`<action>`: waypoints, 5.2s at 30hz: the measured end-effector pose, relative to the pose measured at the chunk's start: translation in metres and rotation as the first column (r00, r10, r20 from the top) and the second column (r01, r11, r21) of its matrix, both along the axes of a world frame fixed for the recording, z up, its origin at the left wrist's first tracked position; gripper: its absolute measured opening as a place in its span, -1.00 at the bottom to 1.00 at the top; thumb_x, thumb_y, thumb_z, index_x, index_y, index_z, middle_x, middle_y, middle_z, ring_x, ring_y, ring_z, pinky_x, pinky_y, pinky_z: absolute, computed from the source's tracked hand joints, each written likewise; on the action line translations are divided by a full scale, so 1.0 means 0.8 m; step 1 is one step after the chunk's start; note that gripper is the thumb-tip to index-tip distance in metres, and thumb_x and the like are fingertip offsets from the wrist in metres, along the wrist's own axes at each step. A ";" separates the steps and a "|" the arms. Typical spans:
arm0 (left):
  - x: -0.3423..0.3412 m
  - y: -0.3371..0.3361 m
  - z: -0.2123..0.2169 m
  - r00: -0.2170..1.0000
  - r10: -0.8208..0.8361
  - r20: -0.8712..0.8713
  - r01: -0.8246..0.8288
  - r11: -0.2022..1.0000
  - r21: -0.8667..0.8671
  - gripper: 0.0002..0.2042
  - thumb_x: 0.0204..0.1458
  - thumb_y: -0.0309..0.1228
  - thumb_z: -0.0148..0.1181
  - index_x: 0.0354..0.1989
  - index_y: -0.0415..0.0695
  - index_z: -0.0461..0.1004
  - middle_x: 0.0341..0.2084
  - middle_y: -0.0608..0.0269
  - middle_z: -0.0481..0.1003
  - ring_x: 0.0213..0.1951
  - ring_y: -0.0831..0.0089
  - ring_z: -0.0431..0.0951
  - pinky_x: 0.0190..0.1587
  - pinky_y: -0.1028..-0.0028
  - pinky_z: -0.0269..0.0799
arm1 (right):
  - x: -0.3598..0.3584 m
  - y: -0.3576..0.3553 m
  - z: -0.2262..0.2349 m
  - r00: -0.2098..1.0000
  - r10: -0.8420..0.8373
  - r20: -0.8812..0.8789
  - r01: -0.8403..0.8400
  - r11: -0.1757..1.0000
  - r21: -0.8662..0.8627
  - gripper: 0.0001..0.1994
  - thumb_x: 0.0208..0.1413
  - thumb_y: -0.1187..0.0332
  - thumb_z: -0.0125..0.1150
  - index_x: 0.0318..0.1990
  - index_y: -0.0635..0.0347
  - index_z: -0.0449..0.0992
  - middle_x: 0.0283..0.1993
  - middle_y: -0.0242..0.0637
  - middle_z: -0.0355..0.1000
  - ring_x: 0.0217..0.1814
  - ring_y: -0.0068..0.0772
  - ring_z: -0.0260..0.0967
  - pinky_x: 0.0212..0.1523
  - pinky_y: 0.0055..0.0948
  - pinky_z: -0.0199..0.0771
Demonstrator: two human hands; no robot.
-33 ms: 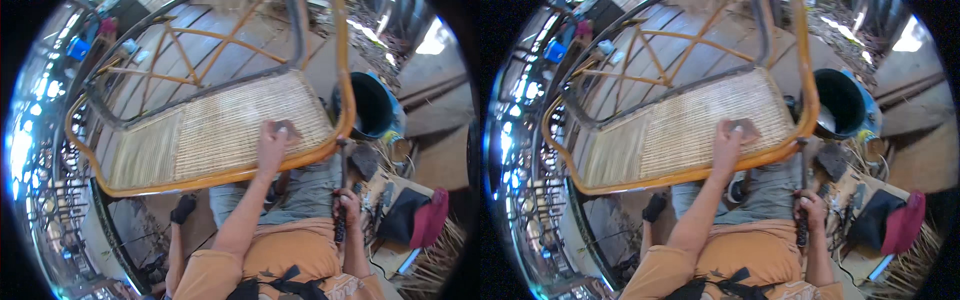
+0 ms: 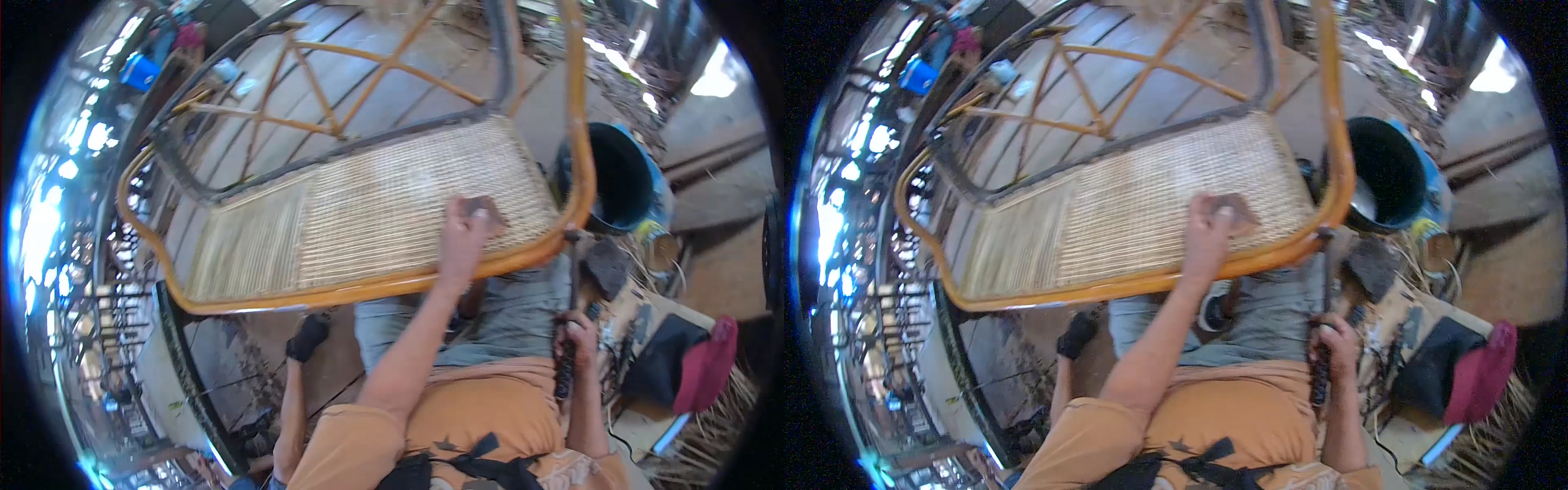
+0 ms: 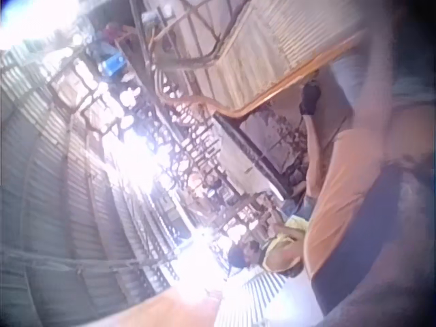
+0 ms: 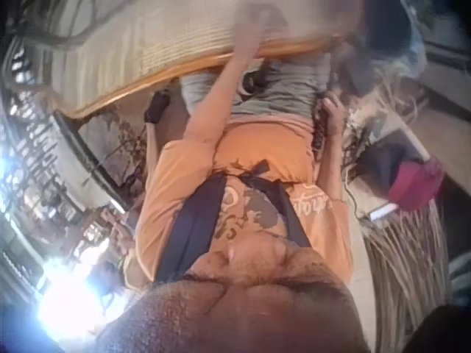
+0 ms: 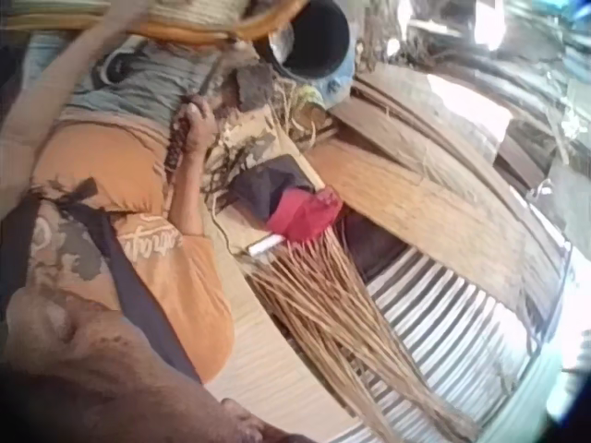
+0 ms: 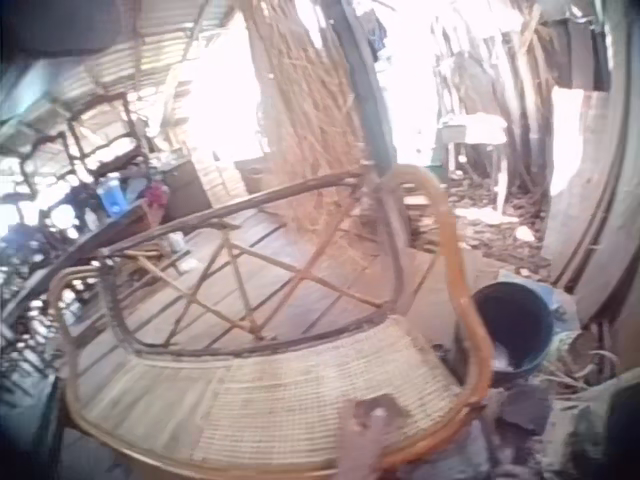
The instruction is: Using a hammer and wood block to repair or assemble the rattan frame and cane seat of a chair.
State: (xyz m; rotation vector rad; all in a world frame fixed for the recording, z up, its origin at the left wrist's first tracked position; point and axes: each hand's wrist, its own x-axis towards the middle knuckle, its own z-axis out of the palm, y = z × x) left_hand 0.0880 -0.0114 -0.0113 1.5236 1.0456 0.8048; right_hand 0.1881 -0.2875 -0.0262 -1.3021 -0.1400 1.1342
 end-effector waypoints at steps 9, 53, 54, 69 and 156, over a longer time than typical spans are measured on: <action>-0.003 -0.025 0.015 0.978 -0.089 -0.187 0.183 0.793 0.581 -0.49 -0.04 -0.37 0.13 0.13 -0.11 0.17 -0.30 0.05 0.49 -0.40 0.15 0.54 -0.39 0.27 0.46 | -0.002 0.010 -0.007 0.984 0.022 0.178 -0.015 0.999 -0.041 -0.69 0.07 0.14 0.05 -0.21 0.21 0.38 -0.63 -0.47 0.25 -0.73 -0.63 0.15 -0.72 -0.65 0.09; -0.004 -0.029 0.021 0.966 0.010 0.257 -0.011 1.000 0.006 -0.59 0.04 -0.47 0.07 0.08 -0.23 0.18 -0.18 0.17 0.39 -0.14 0.51 0.40 -0.07 0.52 0.34 | 0.014 0.017 0.002 0.977 0.011 -0.212 0.002 0.998 0.060 -0.71 0.03 0.17 0.16 -0.30 0.23 0.34 -0.66 -0.30 0.28 -0.79 -0.48 0.19 -0.79 -0.54 0.24; -0.008 -0.038 0.021 0.984 -0.054 0.171 0.040 0.996 0.083 -0.59 0.03 -0.47 0.07 0.07 -0.23 0.19 -0.17 0.17 0.39 -0.13 0.52 0.40 -0.07 0.52 0.33 | 0.015 0.016 0.001 0.977 0.014 -0.212 -0.002 0.998 0.060 -0.71 0.03 0.17 0.16 -0.30 0.23 0.34 -0.66 -0.30 0.28 -0.79 -0.48 0.19 -0.79 -0.54 0.24; -0.022 -0.051 0.009 0.986 -0.164 0.015 0.155 0.958 0.243 -0.55 0.00 -0.41 0.15 0.08 -0.11 0.18 -0.22 0.02 0.47 -0.21 0.21 0.55 -0.16 0.38 0.46 | 0.012 0.020 0.002 0.982 0.043 -0.184 -0.028 0.996 0.084 -0.67 0.05 0.12 0.15 -0.29 0.21 0.32 -0.66 -0.31 0.25 -0.81 -0.47 0.16 -0.82 -0.52 0.23; 0.116 0.012 0.052 0.974 -0.217 -0.057 0.221 0.880 0.421 -0.83 -0.09 -0.54 0.00 -0.29 -0.27 0.27 -0.68 0.19 0.36 -0.71 0.38 0.48 -0.57 0.48 0.41 | 0.017 0.065 0.067 0.625 0.184 0.759 0.046 0.961 -0.271 -0.50 -0.04 0.46 0.11 0.14 0.18 0.24 -0.25 -0.04 0.34 -0.19 -0.04 0.33 -0.12 -0.27 0.31</action>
